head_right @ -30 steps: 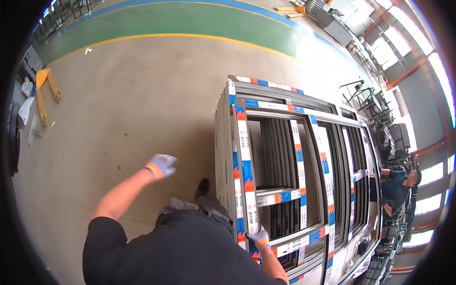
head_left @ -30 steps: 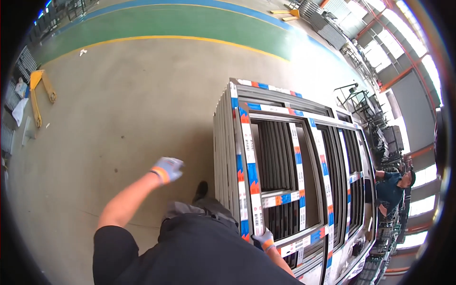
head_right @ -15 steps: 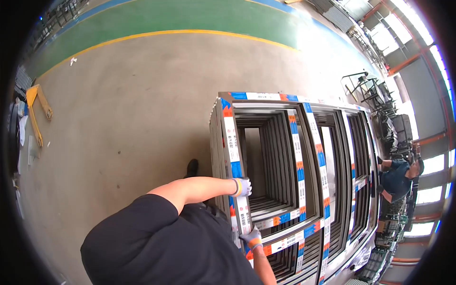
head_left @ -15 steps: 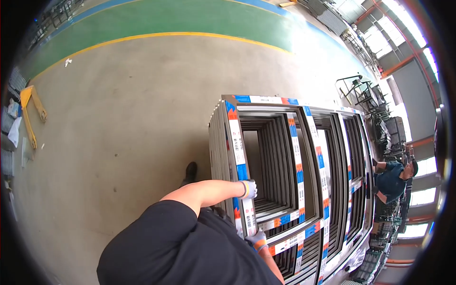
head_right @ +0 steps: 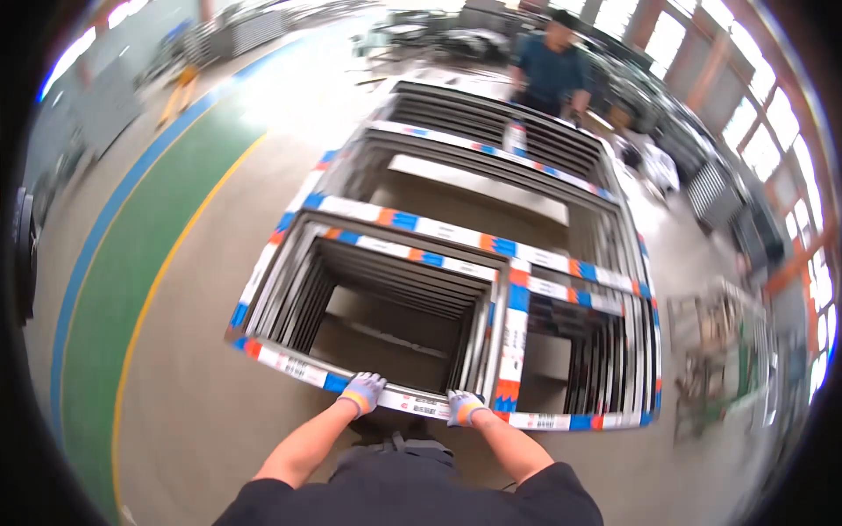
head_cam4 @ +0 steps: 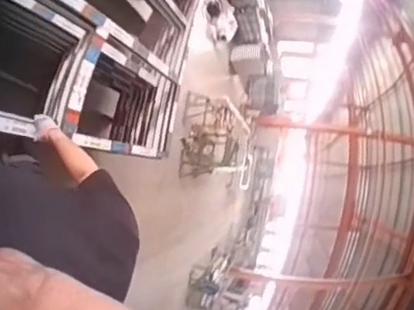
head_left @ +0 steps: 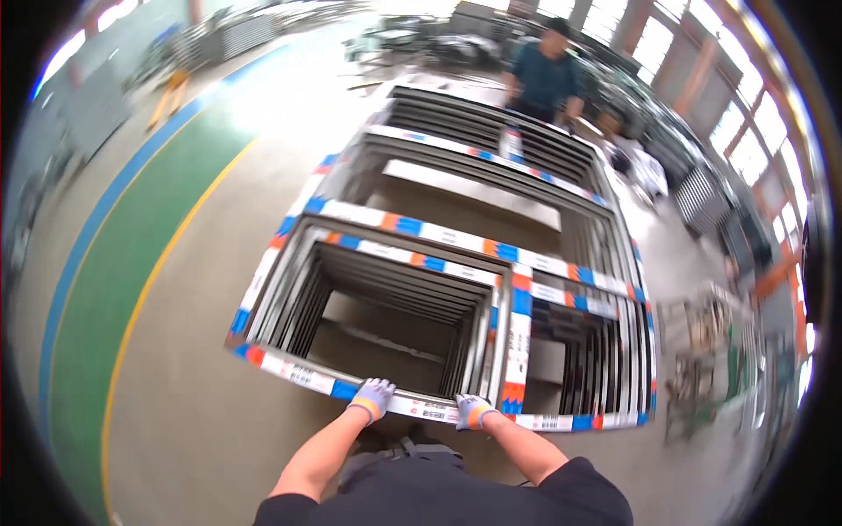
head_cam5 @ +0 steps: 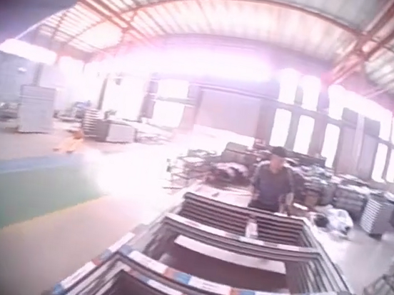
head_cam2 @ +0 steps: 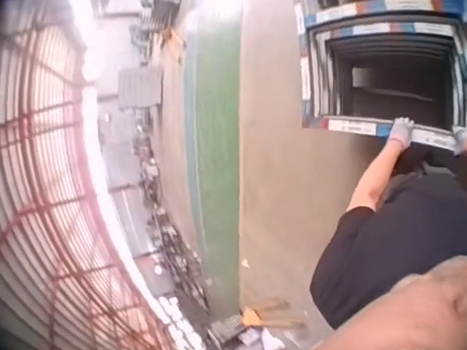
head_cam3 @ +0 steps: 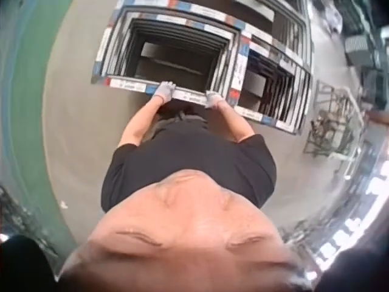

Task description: Assembling and securing window frame components using tools like a drill and caulking gun.

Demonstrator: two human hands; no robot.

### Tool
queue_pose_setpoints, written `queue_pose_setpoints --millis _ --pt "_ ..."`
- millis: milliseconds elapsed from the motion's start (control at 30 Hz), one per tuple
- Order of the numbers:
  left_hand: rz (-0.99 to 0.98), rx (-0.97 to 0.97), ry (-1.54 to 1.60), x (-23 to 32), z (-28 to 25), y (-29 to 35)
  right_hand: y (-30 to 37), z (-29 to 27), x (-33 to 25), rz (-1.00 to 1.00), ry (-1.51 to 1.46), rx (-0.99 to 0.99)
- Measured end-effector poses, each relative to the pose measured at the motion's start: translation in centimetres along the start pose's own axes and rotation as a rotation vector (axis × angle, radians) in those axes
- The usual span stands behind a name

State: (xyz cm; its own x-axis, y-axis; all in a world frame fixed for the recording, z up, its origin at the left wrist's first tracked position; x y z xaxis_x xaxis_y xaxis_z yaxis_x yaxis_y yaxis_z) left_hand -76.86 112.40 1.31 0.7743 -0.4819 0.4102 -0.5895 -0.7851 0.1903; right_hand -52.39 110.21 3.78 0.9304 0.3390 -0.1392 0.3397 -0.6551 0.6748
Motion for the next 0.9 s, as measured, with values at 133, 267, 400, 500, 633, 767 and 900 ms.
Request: queue_pose_setpoints --millis 133,267,400,500,633,767,900 --pt "0.048 0.084 0.065 2.7 -0.3 -3.0 2.7 1.8 3.1 0.090 0.038 0.223" --pt "-0.017 0.108 0.053 0.3 -0.5 -0.6 9.8 -1.8 -1.5 0.079 -0.104 0.591" --pt "0.010 0.142 0.043 0.8 -0.2 -0.9 19.9 3.5 3.7 0.486 -0.491 0.684" --pt "0.010 0.092 0.043 0.7 -0.5 -0.5 29.9 20.2 7.3 1.320 -0.837 0.717" --pt "0.054 0.014 0.051 0.4 0.5 -2.0 43.9 42.3 -3.1 2.097 -1.388 0.619" --pt "0.366 0.021 0.025 6.8 -1.3 -2.2 46.8 53.6 -19.5 2.163 -1.377 0.042" --pt "0.597 0.036 0.146 19.2 0.1 -5.0 40.9 67.1 -29.8 1.616 -0.997 -0.446"
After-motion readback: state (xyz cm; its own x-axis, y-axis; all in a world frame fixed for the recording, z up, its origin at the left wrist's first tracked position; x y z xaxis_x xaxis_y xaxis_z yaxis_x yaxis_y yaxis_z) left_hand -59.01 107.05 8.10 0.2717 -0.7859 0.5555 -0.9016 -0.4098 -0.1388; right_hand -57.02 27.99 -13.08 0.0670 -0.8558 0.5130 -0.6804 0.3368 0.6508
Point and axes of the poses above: each hand's wrist, its own y-axis away from the middle knuckle, its own z-axis out of the palm, x = y × z, the point moved 7 cm from there along -y, towards the middle knuckle, and after that the axes turned 6 degrees about y, right-handed, at the moved point
